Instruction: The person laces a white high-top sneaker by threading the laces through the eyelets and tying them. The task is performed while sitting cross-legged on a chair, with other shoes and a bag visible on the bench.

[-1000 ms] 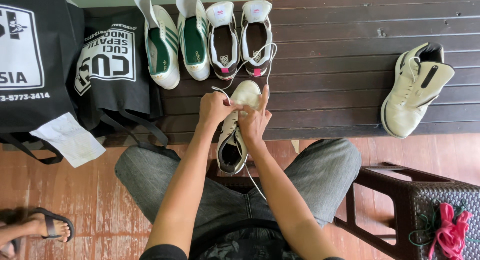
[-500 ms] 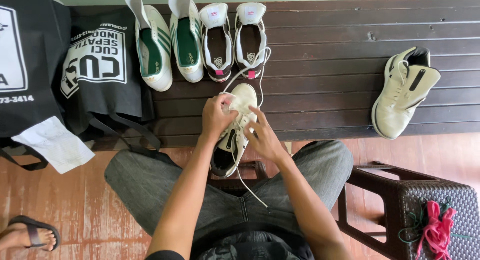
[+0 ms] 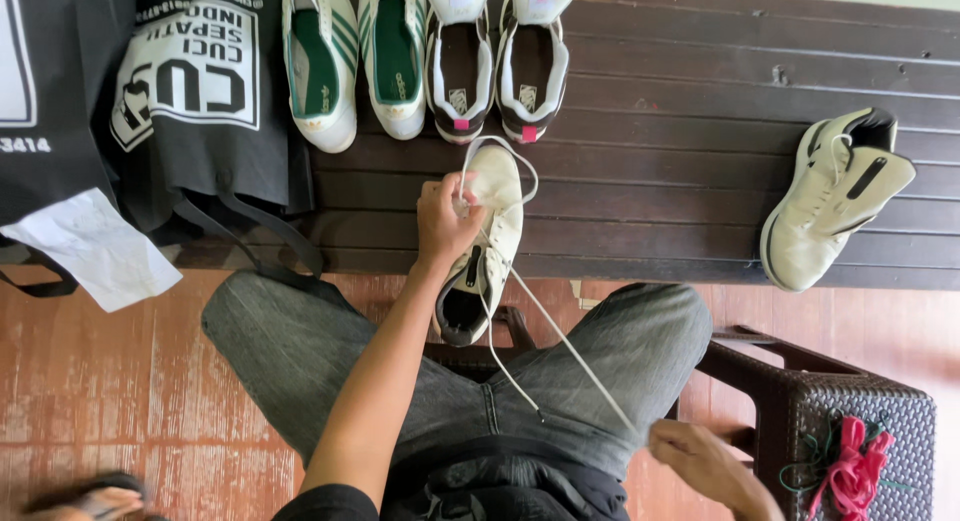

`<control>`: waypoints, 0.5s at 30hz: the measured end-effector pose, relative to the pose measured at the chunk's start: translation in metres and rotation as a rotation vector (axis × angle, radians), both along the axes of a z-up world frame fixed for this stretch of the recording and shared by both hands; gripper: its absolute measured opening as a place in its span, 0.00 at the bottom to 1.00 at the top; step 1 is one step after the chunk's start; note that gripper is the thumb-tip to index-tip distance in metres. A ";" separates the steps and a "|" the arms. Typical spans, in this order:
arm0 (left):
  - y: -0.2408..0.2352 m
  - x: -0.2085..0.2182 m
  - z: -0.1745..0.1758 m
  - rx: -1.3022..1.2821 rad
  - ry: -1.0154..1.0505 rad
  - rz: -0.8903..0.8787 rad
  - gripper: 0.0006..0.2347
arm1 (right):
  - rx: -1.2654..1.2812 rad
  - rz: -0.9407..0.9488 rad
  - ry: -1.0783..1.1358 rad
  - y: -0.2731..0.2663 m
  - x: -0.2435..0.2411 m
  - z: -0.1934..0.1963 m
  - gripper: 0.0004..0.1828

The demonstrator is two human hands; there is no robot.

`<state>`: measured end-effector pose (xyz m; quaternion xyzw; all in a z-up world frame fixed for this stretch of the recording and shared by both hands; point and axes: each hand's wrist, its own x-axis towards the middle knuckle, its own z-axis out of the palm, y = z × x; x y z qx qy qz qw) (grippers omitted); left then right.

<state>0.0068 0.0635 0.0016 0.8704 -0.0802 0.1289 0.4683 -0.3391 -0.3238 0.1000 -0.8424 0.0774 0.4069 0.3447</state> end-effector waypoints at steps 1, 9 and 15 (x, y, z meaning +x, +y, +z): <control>0.000 0.002 -0.002 0.000 0.011 0.002 0.20 | 0.000 0.002 0.011 -0.005 -0.001 0.003 0.14; 0.000 -0.001 0.004 -0.039 -0.019 -0.021 0.19 | -0.675 0.015 -0.198 0.078 0.056 0.070 0.23; 0.002 -0.001 0.029 0.195 -0.035 -0.103 0.31 | -0.264 0.069 -0.360 0.222 0.157 0.041 0.19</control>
